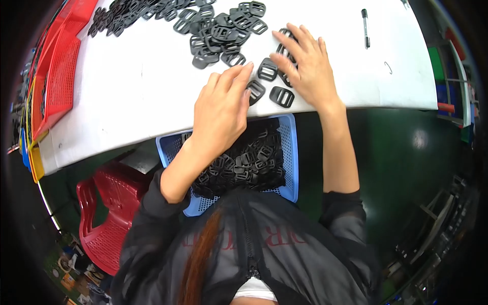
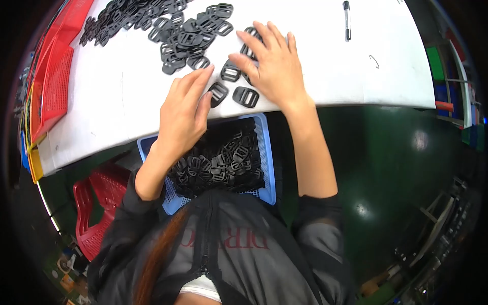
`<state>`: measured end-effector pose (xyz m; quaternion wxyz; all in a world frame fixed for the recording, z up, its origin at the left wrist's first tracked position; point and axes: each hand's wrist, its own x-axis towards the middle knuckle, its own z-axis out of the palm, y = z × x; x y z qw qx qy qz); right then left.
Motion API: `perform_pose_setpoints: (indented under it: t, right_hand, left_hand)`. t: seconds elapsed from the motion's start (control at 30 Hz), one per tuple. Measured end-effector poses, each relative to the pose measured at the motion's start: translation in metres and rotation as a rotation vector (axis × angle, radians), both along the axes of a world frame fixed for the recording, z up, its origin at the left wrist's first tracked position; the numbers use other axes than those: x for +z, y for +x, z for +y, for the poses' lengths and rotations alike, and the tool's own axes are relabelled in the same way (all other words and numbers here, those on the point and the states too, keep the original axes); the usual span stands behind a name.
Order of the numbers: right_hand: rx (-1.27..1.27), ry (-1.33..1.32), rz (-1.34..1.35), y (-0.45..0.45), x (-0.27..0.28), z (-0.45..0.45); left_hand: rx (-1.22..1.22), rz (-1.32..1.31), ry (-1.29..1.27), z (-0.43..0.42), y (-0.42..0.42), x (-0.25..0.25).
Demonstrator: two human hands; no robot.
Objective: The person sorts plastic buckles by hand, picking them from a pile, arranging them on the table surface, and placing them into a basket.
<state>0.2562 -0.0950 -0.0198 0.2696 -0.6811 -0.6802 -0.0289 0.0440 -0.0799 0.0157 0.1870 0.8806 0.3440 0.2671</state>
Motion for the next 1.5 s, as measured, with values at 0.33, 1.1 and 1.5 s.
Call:
perform_pose_setpoints:
  t: [0.33,1.1,1.5]
  right_hand:
    - [0.246,-0.203,0.234,-0.097,0.039,-0.093]
    - [-0.279,0.038,0.049,-0.024,0.04,-0.01]
    - [-0.043,0.266,-0.106,-0.034,0.033,0.014]
  left_hand:
    - [-0.155,0.028,-0.345,-0.014,-0.058,0.016]
    - [0.098,0.007,0.3,0.059,-0.019,-0.008]
    - [0.082,-0.039,0.378,0.071,0.004,-0.012]
